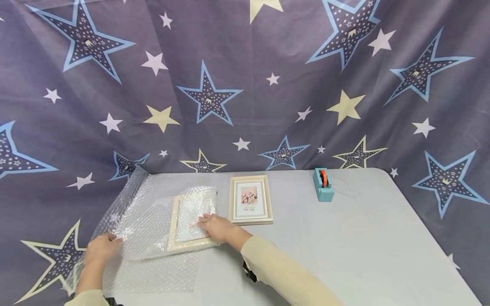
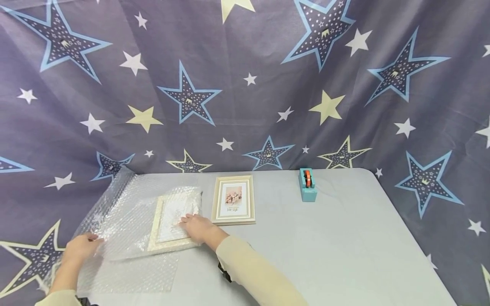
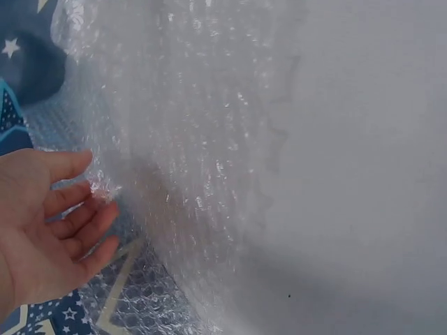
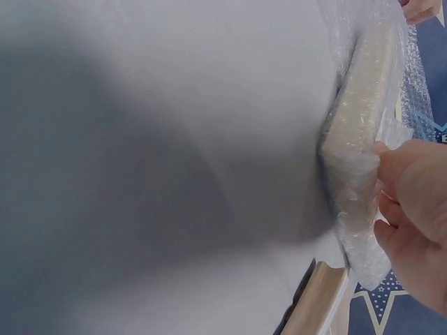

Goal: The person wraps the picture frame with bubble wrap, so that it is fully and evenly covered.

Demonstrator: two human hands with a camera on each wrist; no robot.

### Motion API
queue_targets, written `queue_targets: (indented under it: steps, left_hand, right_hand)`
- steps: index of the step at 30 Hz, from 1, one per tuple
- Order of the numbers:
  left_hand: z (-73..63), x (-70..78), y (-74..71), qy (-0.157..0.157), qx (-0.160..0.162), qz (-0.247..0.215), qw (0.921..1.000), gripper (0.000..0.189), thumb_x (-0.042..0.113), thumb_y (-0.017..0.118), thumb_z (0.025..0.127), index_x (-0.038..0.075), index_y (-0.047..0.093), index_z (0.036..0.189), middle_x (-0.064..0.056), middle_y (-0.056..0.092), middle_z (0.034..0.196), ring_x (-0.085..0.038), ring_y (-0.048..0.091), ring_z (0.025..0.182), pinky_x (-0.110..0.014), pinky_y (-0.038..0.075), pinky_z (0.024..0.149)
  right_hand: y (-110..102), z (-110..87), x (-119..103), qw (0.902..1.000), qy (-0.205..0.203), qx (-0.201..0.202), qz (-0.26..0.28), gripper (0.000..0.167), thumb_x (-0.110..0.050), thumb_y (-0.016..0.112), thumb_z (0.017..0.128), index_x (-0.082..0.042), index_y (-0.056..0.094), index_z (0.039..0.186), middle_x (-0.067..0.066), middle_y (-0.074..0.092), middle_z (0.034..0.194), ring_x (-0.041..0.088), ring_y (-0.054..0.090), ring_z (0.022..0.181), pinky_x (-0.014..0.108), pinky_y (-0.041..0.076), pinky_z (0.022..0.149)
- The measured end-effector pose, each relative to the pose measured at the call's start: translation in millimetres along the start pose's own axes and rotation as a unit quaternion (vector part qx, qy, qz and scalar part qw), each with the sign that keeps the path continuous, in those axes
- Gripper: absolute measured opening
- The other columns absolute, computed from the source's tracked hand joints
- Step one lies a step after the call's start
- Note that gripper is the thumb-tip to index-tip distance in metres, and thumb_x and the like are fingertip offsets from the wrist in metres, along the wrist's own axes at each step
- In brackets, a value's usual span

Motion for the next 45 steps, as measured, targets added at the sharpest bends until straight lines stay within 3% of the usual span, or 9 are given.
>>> queue_targets:
  steps: [5,10,13,18,24,31,34,41,45]
  left_hand:
    - [-0.9,0.2,-5.4,0.017,0.013,-0.047,0.9987,0.039,0.027,0.054,0.090,-0.009,0.061,0.104,-0.033,0.062,0.103,-0.044,0.059,0.091,-0.047,0.050,0.069]
    - [-1.9,-2.1,-11.0,-0.001,0.028,-0.102,0.9944,0.046,0.029,0.052,0.092,-0.012,0.058,0.111,-0.035,0.059,0.108,-0.046,0.057,0.095,-0.044,0.051,0.068]
    - [-1.1,-1.1,-9.5,0.000,0.004,-0.157,0.9876,0.049,0.030,0.050,0.094,-0.014,0.053,0.115,-0.027,0.066,0.099,-0.029,0.064,0.085,-0.035,0.053,0.066]
    - [-0.7,-3.7,-0.3,-0.009,-0.047,-0.285,0.9573,0.054,0.019,0.055,0.093,-0.022,0.041,0.125,0.004,0.071,0.077,0.005,0.060,0.065,-0.020,0.059,0.067]
    - [-0.2,-12.9,2.4,-0.035,-0.022,-0.321,0.9461,0.049,0.027,0.061,0.090,-0.013,0.058,0.118,0.021,0.064,0.066,0.010,0.056,0.061,-0.011,0.053,0.060]
    - [-0.2,-5.7,7.9,-0.051,-0.060,-0.418,0.9050,0.009,0.037,0.070,0.087,0.029,0.069,0.086,0.028,0.064,0.066,0.010,0.060,0.065,-0.010,0.051,0.062]
    - [-5.8,-0.7,7.3,-0.064,-0.075,-0.433,0.8958,0.021,0.036,0.067,0.089,0.042,0.062,0.071,0.030,0.063,0.066,0.010,0.058,0.065,-0.011,0.051,0.062]
    - [-18.0,11.3,-3.8,-0.085,-0.079,-0.478,0.8707,0.031,0.028,0.061,0.094,0.040,0.063,0.066,0.025,0.066,0.065,0.008,0.062,0.066,-0.013,0.054,0.063]
    - [-25.0,23.9,-13.1,-0.052,-0.095,-0.494,0.8627,0.030,0.028,0.057,0.097,0.040,0.065,0.070,0.025,0.069,0.070,0.009,0.066,0.069,-0.013,0.056,0.066]
  right_hand:
    - [2.6,-0.5,3.2,0.9999,0.004,0.003,0.010,0.048,-0.020,0.055,0.096,-0.019,0.047,0.143,-0.003,0.045,0.150,0.016,0.039,0.143,0.029,0.032,0.120]
    - [3.3,0.1,3.4,0.9999,0.001,0.007,0.012,0.048,-0.019,0.055,0.096,-0.019,0.046,0.143,-0.003,0.045,0.150,0.016,0.039,0.143,0.029,0.031,0.120]
    - [4.0,0.4,2.6,0.9999,0.001,0.008,0.010,0.048,-0.019,0.056,0.095,-0.019,0.047,0.142,-0.003,0.046,0.150,0.015,0.039,0.143,0.028,0.031,0.120]
    - [5.1,2.7,-1.7,0.9999,-0.009,0.009,-0.007,0.046,-0.021,0.054,0.096,-0.018,0.048,0.142,-0.003,0.045,0.150,0.014,0.039,0.143,0.027,0.031,0.120]
    - [4.0,3.9,-2.2,0.9999,-0.006,0.007,-0.009,0.047,-0.022,0.053,0.097,-0.020,0.045,0.144,-0.004,0.043,0.151,0.013,0.037,0.144,0.027,0.030,0.120]
    - [2.6,-2.0,1.3,0.9999,0.009,-0.004,0.012,0.047,-0.022,0.051,0.098,-0.019,0.044,0.145,-0.004,0.042,0.152,0.014,0.035,0.145,0.028,0.029,0.121]
    - [2.5,-3.6,1.3,0.9998,0.010,-0.005,0.015,0.048,-0.022,0.051,0.098,-0.019,0.043,0.145,-0.004,0.041,0.153,0.014,0.034,0.145,0.028,0.029,0.121]
    - [2.3,-4.0,0.3,0.9999,0.008,-0.006,0.009,0.048,-0.023,0.051,0.098,-0.019,0.043,0.145,-0.004,0.041,0.153,0.014,0.034,0.145,0.028,0.029,0.121]
    - [3.6,-3.5,0.9,0.9999,0.008,-0.006,0.010,0.048,-0.024,0.051,0.098,-0.019,0.043,0.145,-0.004,0.040,0.153,0.014,0.033,0.146,0.028,0.028,0.122]
Point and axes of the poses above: each hand's wrist, its own z-axis towards the middle knuckle, its own y-axis out of the palm, x = y × z, the point moved 6 cm from there along z, towards the middle knuckle
